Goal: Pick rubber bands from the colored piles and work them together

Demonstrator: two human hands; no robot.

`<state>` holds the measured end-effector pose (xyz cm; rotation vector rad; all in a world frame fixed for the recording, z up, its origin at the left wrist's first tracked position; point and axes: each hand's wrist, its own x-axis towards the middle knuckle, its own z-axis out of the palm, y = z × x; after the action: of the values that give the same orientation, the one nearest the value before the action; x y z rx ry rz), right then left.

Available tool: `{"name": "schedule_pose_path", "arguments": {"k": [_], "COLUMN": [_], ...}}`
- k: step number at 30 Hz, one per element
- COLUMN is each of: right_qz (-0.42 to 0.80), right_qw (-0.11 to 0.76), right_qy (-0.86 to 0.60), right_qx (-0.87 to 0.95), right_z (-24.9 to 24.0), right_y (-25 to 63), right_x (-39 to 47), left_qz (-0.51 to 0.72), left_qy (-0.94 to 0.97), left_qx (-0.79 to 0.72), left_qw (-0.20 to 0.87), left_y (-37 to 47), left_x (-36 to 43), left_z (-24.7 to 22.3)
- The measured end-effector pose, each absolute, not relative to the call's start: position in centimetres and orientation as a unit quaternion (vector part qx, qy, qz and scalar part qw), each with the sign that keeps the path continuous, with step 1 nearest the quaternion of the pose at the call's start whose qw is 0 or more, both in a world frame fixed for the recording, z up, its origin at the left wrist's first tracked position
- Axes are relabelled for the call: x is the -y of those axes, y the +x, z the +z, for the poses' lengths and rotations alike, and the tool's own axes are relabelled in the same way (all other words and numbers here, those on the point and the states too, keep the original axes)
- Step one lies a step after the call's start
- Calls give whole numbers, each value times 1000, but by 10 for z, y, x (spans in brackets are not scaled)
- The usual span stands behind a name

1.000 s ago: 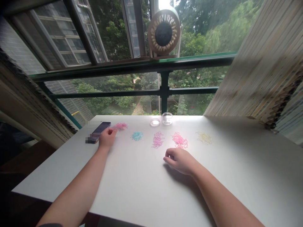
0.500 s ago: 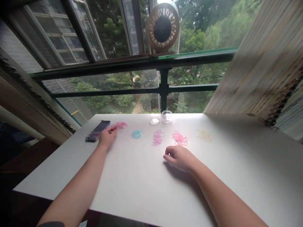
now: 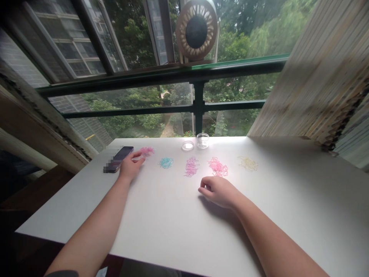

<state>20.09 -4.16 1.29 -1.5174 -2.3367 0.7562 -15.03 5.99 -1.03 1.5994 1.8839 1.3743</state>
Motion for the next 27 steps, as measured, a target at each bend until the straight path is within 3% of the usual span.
{"name": "schedule_pose_path", "arguments": {"k": [5, 12, 20, 27], "right_qz": [256, 256, 309, 320], "right_qw": [128, 151, 280, 371], "right_qy": [-520, -514, -471, -439], "right_qx": [805, 805, 777, 753], "right_z": [12, 12, 6, 1], "right_y": [201, 200, 180, 175], "right_x": [42, 42, 43, 41], "left_qz": [524, 549, 459, 417], "left_qy": [559, 536, 594, 655], "left_qx": [-609, -531, -428, -402], "left_qw": [207, 359, 503, 486], "left_y": [-146, -112, -46, -24], "left_x": [-60, -44, 1, 17], "left_z": [-11, -9, 2, 3]}}
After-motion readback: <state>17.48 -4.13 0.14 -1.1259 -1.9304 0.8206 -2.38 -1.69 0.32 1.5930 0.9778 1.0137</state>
